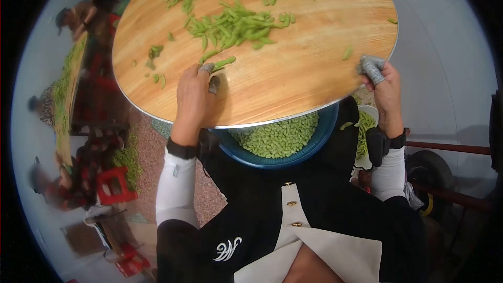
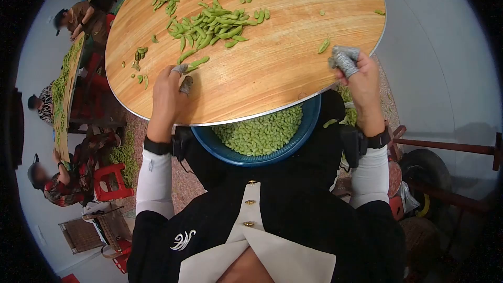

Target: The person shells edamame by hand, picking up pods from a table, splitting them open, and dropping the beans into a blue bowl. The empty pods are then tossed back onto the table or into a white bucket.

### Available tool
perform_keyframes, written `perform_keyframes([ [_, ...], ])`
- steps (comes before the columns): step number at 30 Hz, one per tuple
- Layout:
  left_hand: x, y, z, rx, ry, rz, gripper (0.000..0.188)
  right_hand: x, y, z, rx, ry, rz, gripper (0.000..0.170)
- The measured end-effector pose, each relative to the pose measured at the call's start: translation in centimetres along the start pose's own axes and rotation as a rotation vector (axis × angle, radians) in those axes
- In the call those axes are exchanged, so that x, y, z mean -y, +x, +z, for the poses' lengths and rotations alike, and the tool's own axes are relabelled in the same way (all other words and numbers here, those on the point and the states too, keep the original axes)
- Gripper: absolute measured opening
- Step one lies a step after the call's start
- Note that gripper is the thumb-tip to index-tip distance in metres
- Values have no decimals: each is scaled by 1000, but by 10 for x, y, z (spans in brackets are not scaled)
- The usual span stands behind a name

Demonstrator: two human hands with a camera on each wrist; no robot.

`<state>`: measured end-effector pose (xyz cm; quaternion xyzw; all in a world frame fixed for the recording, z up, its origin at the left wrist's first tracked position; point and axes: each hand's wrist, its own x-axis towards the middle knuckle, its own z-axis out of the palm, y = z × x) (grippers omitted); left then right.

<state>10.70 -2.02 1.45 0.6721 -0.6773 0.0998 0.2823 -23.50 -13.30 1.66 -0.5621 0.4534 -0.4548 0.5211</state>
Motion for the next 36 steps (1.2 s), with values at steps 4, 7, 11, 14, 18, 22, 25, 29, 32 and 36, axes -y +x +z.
perform_keyframes([
  [4, 28, 11, 10, 196, 196, -43, 19, 7, -17, 41, 142, 114, 90, 15],
  [7, 26, 14, 11, 208, 213, -63, 16, 4, -25, 68, 306, 159, 111, 16],
  [11, 17, 14, 7, 123, 61, -187, 14, 3, -30, 99, 515, 154, 102, 17],
  [14, 16, 8, 10, 131, -54, -261, 14, 10, -32, 117, 557, 148, 125, 18],
  [18, 10, -5, 17, 99, -855, -459, 16, 10, -31, 132, 598, 188, 153, 20],
  [22, -27, -10, 2, 235, -1743, -746, 14, 16, -32, 138, 650, 284, 251, 21],
  [25, -46, -14, 1, 244, -1864, -770, 15, 21, -33, 138, 683, 384, 305, 13],
  [29, -51, -14, -1, 276, -1729, -694, 16, 25, -36, 135, 704, 367, 296, 12],
  [32, -56, -12, -5, 287, -1692, -679, 15, 29, -38, 133, 697, 338, 288, 11],
  [36, -58, -13, -6, 297, -1662, -651, 12, 28, -38, 132, 690, 323, 270, 11],
])
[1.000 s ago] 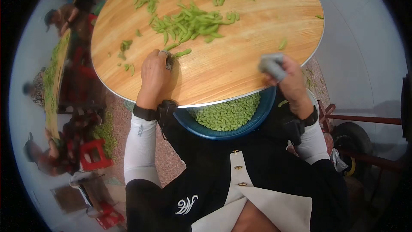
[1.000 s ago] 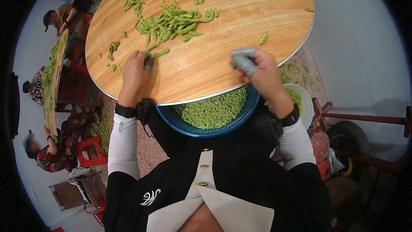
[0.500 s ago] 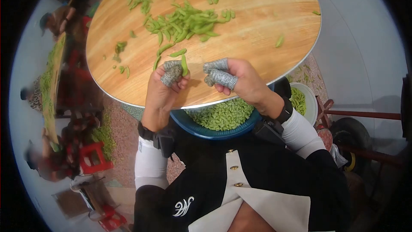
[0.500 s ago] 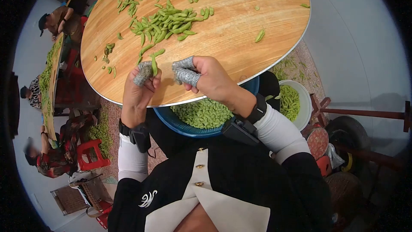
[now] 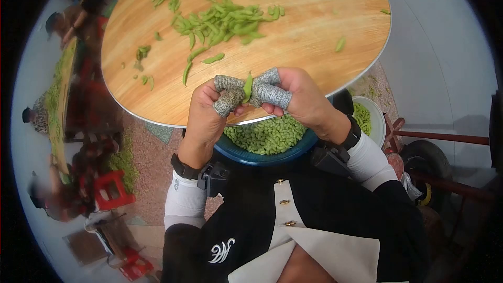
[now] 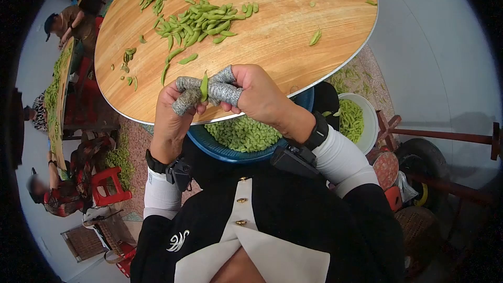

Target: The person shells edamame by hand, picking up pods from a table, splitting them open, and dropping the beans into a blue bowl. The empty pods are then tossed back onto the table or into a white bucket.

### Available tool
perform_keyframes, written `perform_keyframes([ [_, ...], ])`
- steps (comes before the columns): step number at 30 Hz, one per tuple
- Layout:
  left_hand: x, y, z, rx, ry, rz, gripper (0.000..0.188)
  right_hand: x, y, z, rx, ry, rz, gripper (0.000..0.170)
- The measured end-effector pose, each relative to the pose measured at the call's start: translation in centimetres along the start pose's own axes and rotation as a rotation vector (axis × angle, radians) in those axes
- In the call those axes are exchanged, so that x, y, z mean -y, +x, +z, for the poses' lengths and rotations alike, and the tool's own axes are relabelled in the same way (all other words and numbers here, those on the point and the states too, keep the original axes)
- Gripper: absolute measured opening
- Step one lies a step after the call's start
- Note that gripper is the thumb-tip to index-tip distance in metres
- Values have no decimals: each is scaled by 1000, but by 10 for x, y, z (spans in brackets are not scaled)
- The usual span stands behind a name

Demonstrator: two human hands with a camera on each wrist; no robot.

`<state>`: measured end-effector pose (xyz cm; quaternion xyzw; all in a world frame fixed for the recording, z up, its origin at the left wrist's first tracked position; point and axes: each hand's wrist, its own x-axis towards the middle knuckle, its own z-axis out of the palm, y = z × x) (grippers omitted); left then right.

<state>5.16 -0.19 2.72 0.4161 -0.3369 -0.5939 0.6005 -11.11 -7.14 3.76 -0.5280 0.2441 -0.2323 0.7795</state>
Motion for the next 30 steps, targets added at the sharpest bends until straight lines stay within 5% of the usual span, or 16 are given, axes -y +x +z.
perform_keyframes([
  [22, 0, 0, -1, 60, 182, 17, 12, -7, 1, -1, -19, -30, -39, 9],
  [25, 3, -2, 9, -17, 375, 76, 17, -7, 2, -2, -75, 11, 3, 8],
  [27, 6, -4, 13, -53, 1131, 436, 22, -8, 3, -1, -89, 37, -20, 8],
  [30, 17, 2, 11, -67, 1317, 705, 28, -14, 5, -1, -115, 39, -100, 7],
])
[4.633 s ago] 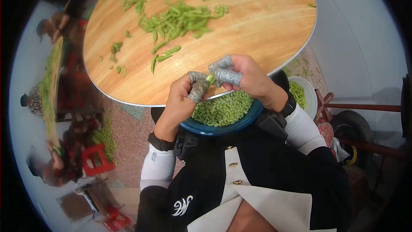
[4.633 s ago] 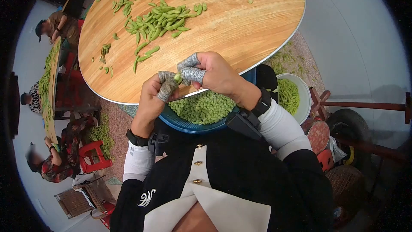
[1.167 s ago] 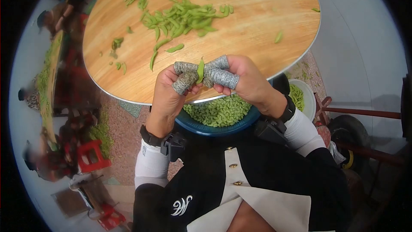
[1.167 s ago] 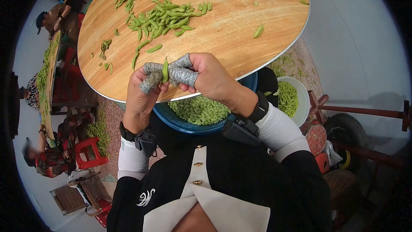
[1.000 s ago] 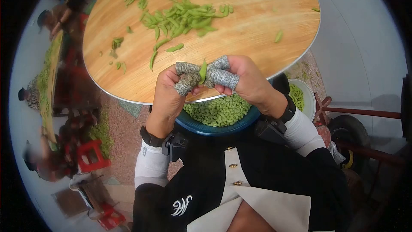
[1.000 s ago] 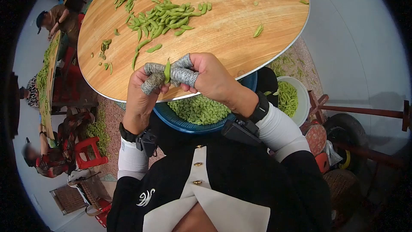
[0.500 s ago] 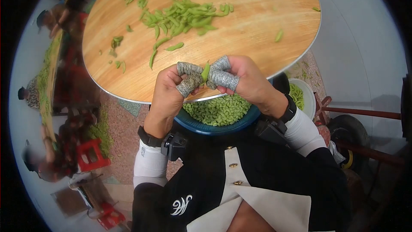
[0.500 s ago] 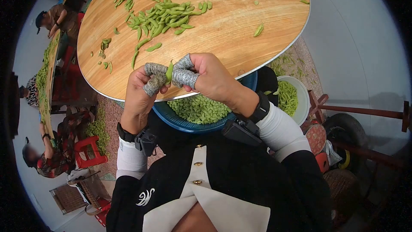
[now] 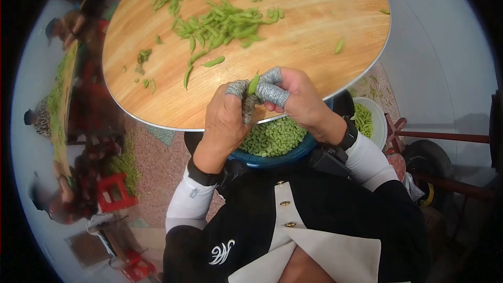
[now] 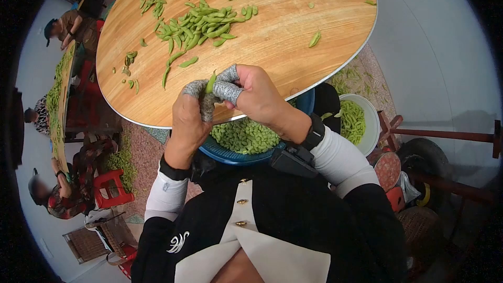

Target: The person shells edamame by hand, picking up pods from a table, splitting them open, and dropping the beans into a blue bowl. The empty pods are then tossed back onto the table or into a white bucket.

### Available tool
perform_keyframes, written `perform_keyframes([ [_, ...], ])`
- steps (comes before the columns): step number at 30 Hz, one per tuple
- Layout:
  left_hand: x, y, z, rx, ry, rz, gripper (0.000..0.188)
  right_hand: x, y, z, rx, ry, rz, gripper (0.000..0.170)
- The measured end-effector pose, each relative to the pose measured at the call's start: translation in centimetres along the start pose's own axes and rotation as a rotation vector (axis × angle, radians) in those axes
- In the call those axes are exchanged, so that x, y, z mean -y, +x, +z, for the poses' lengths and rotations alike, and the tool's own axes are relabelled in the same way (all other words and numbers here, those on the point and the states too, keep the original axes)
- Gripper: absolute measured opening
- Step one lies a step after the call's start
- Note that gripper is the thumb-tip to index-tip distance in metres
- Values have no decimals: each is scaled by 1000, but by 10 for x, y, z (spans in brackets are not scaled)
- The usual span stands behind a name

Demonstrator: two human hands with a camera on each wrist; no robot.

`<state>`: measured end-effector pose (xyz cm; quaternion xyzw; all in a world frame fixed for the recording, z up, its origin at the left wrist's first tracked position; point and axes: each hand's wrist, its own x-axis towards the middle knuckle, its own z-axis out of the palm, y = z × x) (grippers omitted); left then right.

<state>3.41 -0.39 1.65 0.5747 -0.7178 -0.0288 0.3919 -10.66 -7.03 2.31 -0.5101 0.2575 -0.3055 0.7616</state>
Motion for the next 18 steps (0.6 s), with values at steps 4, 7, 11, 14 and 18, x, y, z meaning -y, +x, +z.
perform_keyframes([
  [4, 8, -7, 12, -79, -62, 66, 38, -1, -1, 2, 43, 32, -59, 5],
  [7, 6, -4, 14, -146, -67, 80, 34, -4, 0, 2, 43, 46, -103, 6],
  [11, 1, -3, 20, -190, -225, -66, 22, -5, 0, -2, 53, 69, -127, 5],
  [14, 4, -5, 17, -54, -860, -504, 13, -4, 0, -5, 69, 29, -135, 5],
  [18, 3, -3, 12, 36, -1576, -759, 17, -2, -2, -12, 141, 28, -61, 4],
])
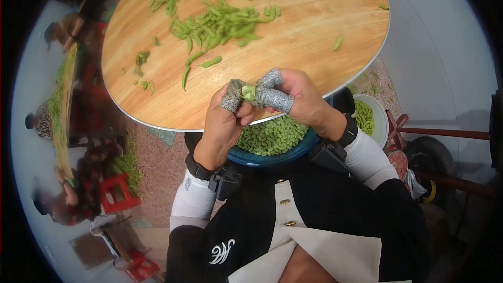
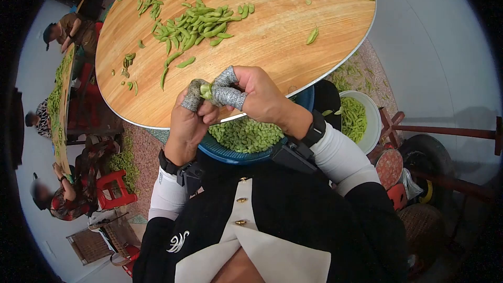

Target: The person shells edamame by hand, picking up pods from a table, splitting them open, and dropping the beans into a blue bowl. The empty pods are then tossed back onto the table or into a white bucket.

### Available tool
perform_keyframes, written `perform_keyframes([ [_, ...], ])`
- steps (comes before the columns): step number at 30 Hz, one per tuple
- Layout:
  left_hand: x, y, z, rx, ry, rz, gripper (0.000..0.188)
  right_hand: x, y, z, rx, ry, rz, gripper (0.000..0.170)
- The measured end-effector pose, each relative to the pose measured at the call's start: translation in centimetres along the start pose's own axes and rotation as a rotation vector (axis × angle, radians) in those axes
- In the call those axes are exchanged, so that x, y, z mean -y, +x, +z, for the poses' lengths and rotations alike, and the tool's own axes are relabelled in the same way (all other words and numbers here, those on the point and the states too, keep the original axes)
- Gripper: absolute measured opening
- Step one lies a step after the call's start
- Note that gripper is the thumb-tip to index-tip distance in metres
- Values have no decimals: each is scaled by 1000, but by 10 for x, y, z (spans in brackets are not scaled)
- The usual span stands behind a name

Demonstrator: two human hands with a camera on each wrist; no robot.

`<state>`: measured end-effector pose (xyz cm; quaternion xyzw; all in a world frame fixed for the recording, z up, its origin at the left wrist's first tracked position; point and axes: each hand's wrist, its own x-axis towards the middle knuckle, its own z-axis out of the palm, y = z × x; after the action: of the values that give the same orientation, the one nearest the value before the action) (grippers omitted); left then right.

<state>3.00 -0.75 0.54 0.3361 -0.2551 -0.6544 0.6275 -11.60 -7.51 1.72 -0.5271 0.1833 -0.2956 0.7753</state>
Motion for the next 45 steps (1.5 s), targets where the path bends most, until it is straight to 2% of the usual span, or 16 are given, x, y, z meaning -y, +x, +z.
perform_keyframes([
  [2, 0, -1, 1, 3, -52, -40, 19, 3, -1, -4, -12, -2, 43, 5],
  [5, -2, -2, 2, -106, 197, 13, 15, 5, -2, -4, -55, -4, 122, 6],
  [7, -9, -6, 7, -117, 575, 74, 16, 6, -2, -3, -81, -1, 160, 7],
  [10, -5, -7, 13, -49, 678, 219, 21, 6, -2, 1, -94, 5, 172, 6],
  [14, -13, -9, 5, -46, 675, 186, 18, 0, 1, 3, -67, -62, 118, 6],
  [19, -12, -11, -9, -72, 394, -65, 9, -8, 0, 5, -55, -216, 11, 5],
  [24, -9, -6, -6, -122, 335, -82, 7, -7, -1, 12, -19, -457, -132, 7],
  [28, -2, -8, 5, -247, 278, -75, 9, -12, -1, 11, -9, -456, -114, 8],
  [32, 4, -15, 3, -175, 359, -23, 16, -8, -4, -2, -81, -434, -89, 7],
  [35, 4, -26, 2, 28, 613, 60, 24, 13, -9, -30, -221, -468, -24, 12],
  [36, 2, -28, 2, 129, 896, 230, 24, 22, -11, -44, -289, -477, 24, 13],
  [38, -8, -29, 3, 230, 1280, 501, 26, 15, -9, -81, -459, -713, -279, 15],
  [39, -12, -26, 0, 231, 1280, 502, 26, 17, -14, -94, -460, -714, -281, 15],
  [41, -23, -11, -9, -106, 1385, 495, 27, 22, -19, -111, -628, -788, -188, 15],
  [43, -43, 13, -12, -303, 1621, 339, 30, 28, -23, -104, -618, -640, -133, 13],
  [45, -47, 34, -18, -332, 1739, 399, 30, 29, -26, -95, -612, -489, -87, 12],
])
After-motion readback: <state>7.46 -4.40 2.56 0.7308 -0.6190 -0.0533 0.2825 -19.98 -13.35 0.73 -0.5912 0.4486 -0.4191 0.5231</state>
